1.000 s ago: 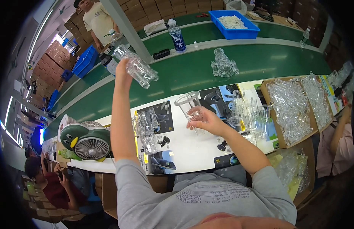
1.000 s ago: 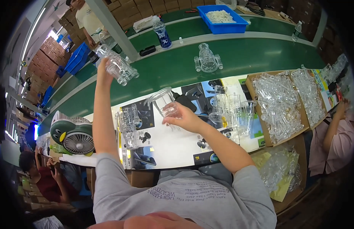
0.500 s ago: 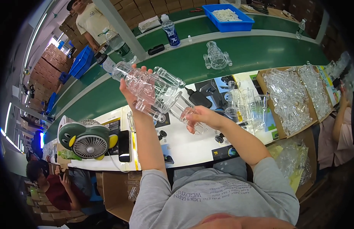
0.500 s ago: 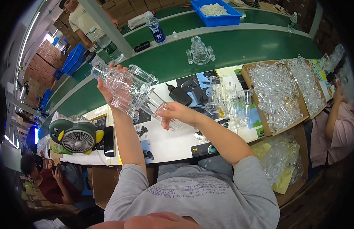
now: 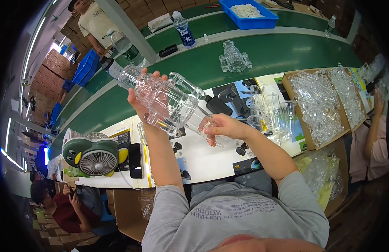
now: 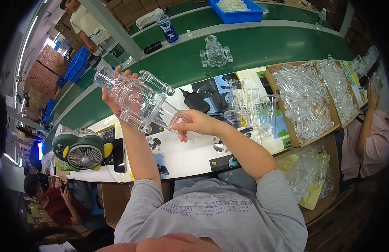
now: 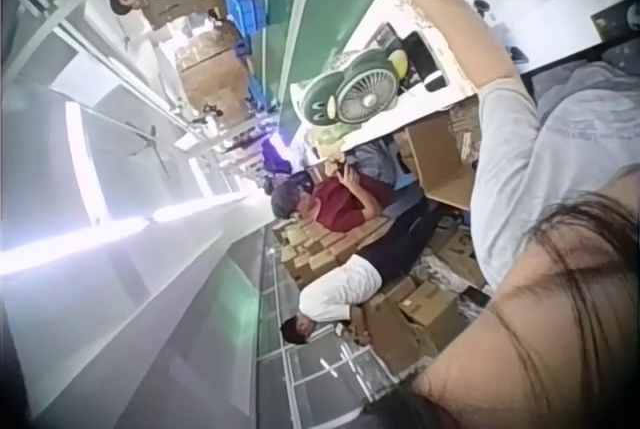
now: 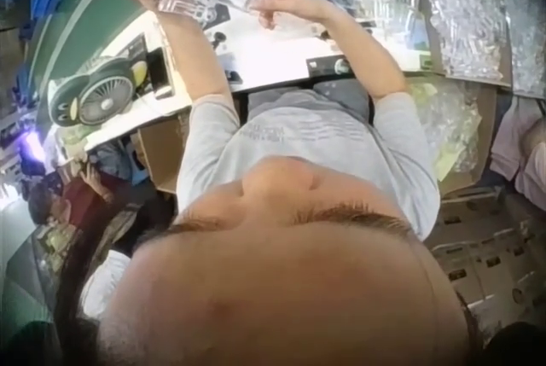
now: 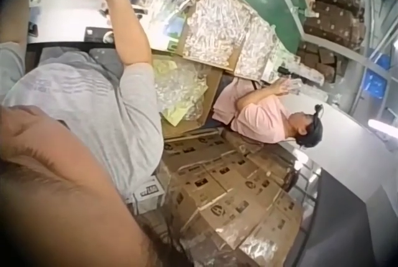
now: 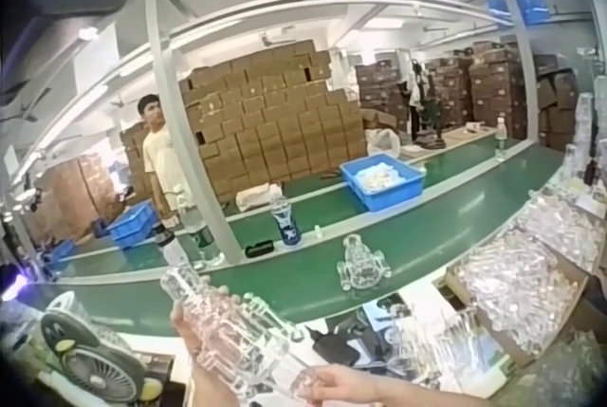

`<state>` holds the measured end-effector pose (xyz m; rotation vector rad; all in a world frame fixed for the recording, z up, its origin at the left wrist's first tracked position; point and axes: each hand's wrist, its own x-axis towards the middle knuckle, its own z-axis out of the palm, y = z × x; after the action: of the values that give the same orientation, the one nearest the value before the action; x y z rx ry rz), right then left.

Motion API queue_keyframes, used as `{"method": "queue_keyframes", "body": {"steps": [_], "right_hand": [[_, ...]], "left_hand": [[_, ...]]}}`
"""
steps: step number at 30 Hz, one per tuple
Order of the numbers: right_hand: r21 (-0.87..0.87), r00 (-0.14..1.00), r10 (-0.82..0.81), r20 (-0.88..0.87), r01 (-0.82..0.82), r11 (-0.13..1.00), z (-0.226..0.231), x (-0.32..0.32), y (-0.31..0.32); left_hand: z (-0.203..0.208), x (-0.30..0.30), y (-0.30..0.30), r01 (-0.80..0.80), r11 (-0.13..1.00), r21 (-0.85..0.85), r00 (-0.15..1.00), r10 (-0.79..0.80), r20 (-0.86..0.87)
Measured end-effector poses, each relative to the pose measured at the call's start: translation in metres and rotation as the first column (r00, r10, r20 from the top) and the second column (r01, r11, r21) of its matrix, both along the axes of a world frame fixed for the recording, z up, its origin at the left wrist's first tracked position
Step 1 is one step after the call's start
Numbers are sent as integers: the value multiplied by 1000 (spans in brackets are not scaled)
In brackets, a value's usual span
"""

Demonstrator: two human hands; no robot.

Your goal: Assembling black plastic bottles by attaching pump heads and packaging them into plastic bags on a factory assembly line.

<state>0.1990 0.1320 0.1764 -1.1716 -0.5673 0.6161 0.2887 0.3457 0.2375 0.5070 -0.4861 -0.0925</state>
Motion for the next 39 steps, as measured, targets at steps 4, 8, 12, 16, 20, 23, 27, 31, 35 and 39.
{"method": "queue_keyframes", "body": {"steps": [4,8,12,16,20,23,27,31,35,39], "right_hand": [[-12,1000,-13,-3,13,1000,-1,0,-2],[8,1000,-8,19,8,1000,3,-3,-3],[9,1000,17,22,-17,1000,-3,2,-5],[-104,953,-174,246,205,973,-4,1,1],[-208,788,-309,533,475,855,-2,-4,6],[-211,802,-255,540,422,882,-3,-7,11],[-198,786,-333,521,490,849,-7,-11,18],[-307,794,-357,491,542,782,-2,-12,14],[-241,804,-308,508,476,846,-4,-13,11],[-271,845,-273,460,426,863,-5,-13,12]], "left_hand": [[-1,-1,-2,24,1000,2,999,-24,39],[1,-7,-9,42,999,11,998,-43,35],[6,-12,-12,35,999,41,997,-37,61],[17,-24,-8,-213,922,323,972,167,162],[31,-36,-14,-389,873,295,891,274,362],[37,-54,-14,-319,911,260,921,233,314],[38,-60,-23,-253,945,208,934,182,308],[37,-61,-32,-320,925,203,910,240,337],[36,-59,-29,-227,962,152,881,136,453],[36,-63,-35,-307,935,179,911,235,339]]}}
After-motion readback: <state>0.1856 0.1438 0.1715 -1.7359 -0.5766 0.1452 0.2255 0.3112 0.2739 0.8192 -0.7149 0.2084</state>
